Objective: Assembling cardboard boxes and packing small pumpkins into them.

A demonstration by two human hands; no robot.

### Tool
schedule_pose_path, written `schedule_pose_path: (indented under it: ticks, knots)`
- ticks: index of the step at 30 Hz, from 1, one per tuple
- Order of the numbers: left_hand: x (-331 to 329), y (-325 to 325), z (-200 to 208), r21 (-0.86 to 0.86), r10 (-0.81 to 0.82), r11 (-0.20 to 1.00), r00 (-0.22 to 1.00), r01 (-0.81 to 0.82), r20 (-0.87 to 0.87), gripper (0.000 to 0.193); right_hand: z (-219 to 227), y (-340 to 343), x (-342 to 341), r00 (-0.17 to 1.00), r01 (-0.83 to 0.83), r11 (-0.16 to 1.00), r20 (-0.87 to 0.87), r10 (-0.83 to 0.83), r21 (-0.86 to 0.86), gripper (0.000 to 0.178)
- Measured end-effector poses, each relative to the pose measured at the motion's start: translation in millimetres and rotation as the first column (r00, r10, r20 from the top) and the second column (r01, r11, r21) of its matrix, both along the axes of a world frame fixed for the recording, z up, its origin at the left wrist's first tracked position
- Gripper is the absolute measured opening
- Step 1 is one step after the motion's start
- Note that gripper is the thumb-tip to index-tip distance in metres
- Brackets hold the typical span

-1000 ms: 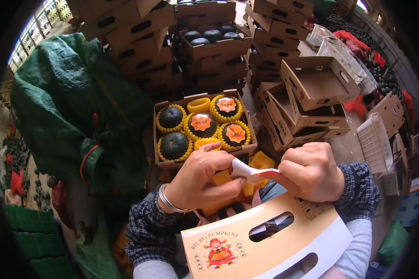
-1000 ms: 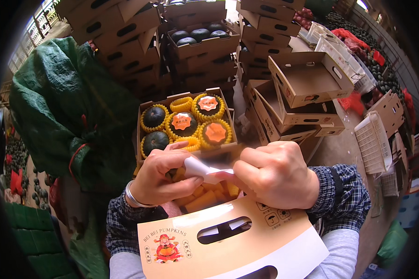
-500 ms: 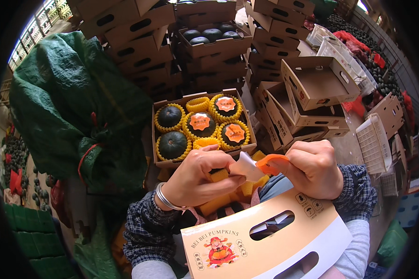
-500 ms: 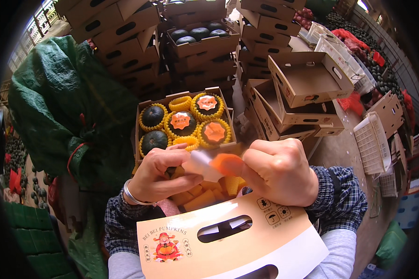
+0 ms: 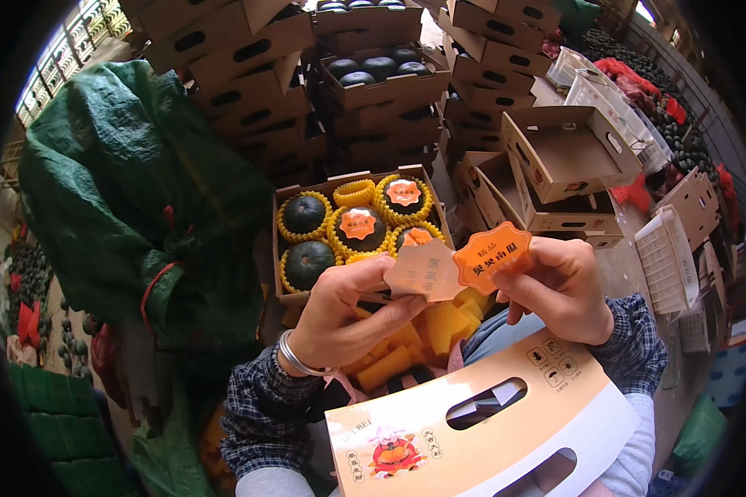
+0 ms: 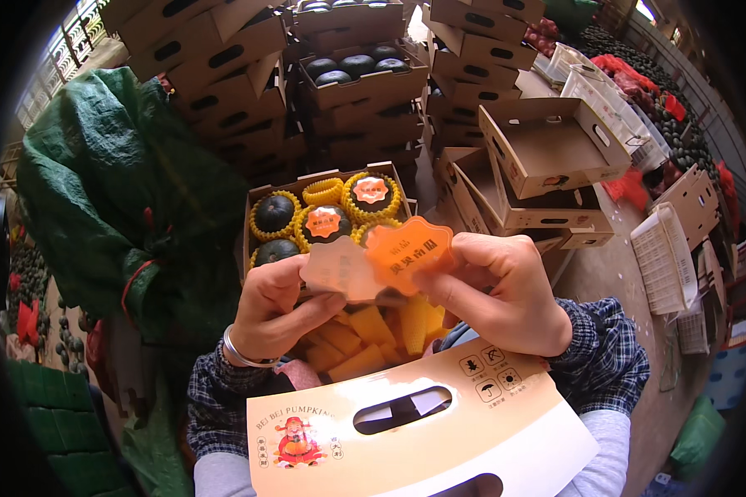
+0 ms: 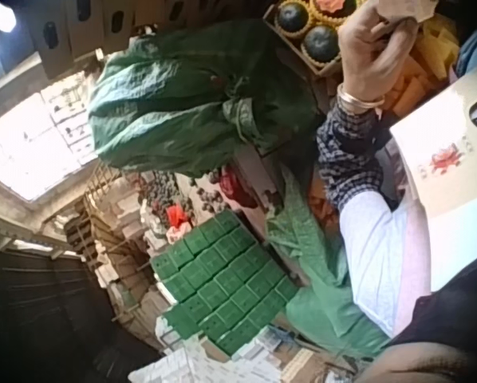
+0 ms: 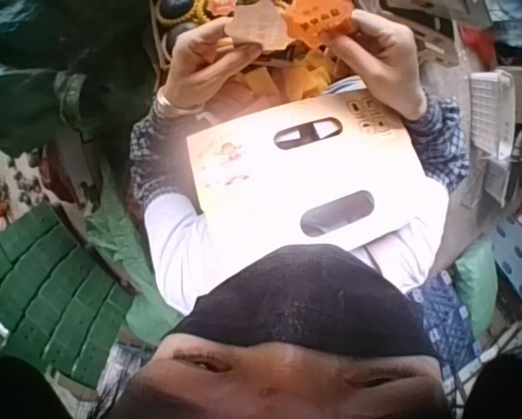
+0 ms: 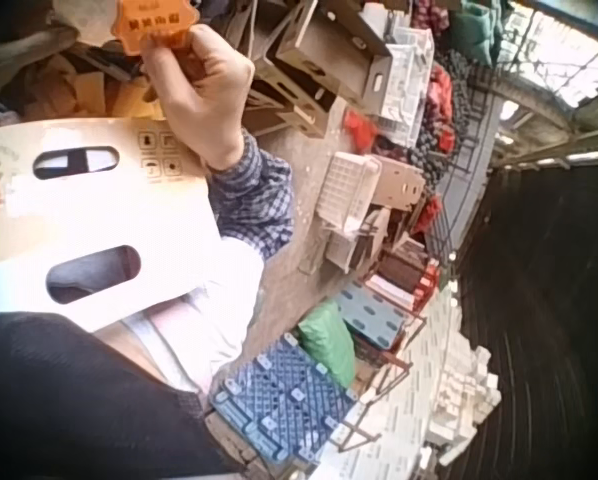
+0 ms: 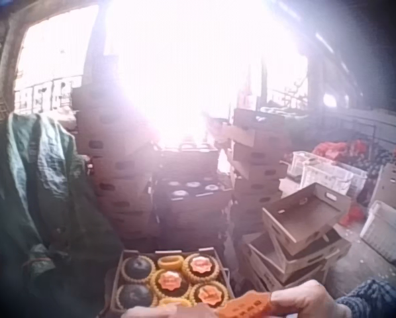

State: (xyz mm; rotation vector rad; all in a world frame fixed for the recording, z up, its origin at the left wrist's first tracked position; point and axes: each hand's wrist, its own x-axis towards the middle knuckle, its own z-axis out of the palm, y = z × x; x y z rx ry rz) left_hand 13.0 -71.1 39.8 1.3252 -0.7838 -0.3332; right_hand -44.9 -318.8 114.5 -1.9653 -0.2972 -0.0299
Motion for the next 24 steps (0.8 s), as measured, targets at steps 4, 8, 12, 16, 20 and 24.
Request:
schedule_pose_path:
  ticks: [4,8,12,16,20,24]
  knots:
    - [5.3,1.5,0.3,-0.052,0.025,0.998,1.000,-0.025,-0.003,0.026,-1.4,-5.2,-1.4,0.986,-0.036,0.995,-0.156,0.051,0.096,0.011]
    - [19.0,15.2,-1.3,-0.059,-0.192,0.980,0.981,0.191,-0.001,0.080,1.1,0.1,-1.4,0.984,0.046,0.976,-0.176,-0.008,0.213,0.009]
    - [20.6,-11.1,2.1,-0.422,-0.369,0.886,0.844,0.194,-0.388,0.109,-5.3,-2.1,0.1,0.995,-0.083,0.994,0.053,0.087,-0.074,0.014]
    - [21.6,-18.3,8.2,-0.177,-0.100,0.983,0.961,0.055,-0.257,0.092,-6.4,-2.0,0.8,0.990,-0.089,0.986,0.096,0.103,-0.143,0.010]
    - [9.5,-15.5,17.9,-0.173,0.114,0.976,0.988,-0.131,-0.106,0.079,1.2,-2.4,-2.5,0.992,-0.107,0.982,-0.078,0.096,-0.154,0.014]
    - [-2.5,-12.5,21.7,-0.200,0.211,0.955,0.975,-0.221,-0.070,0.074,8.6,2.3,-4.3,0.975,-0.159,0.971,-0.186,0.125,-0.180,0.036]
